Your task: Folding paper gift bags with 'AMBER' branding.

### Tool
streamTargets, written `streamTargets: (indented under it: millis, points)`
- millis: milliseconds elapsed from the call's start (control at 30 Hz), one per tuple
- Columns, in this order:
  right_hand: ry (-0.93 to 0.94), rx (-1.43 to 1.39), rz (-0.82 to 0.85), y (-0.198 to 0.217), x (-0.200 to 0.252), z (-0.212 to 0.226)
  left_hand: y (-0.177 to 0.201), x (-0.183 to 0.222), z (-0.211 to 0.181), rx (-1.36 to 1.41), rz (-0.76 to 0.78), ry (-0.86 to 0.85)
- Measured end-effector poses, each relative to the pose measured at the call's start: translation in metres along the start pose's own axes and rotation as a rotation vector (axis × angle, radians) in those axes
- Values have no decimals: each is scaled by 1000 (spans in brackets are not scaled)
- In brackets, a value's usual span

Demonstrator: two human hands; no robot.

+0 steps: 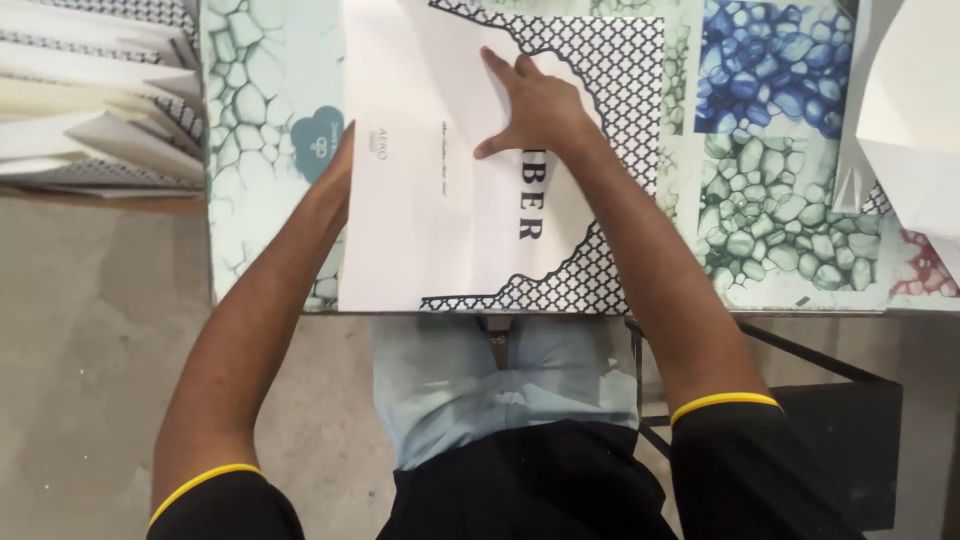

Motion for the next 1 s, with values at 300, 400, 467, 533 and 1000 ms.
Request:
streamTargets:
  millis: [300,400,467,533,1000]
  points:
    - [-51,-30,97,22,5,15,-23,-104,44,83,-10,-392]
    - [-82,-35,65,2,9,13,-25,-173,102,120,-41,-536]
    - [-28,19,27,-32,28,16,-36,-161,83,67,-105,-503]
    - [20,72,-20,-56,53,26,-48,-149,56,7,-159,-471]
    - [223,-25,-62,-106,113,58,-108,65,0,96,30,503]
Point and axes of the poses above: each hand's wrist, its own x-axis away from the middle knuckle, its own y-axis out of the back of the hand, z = x × y, the point moved 2 cm from there along -x, towards the middle knuckle, and after that the axes turned 14 degrees about z, right-handed, at the moved point
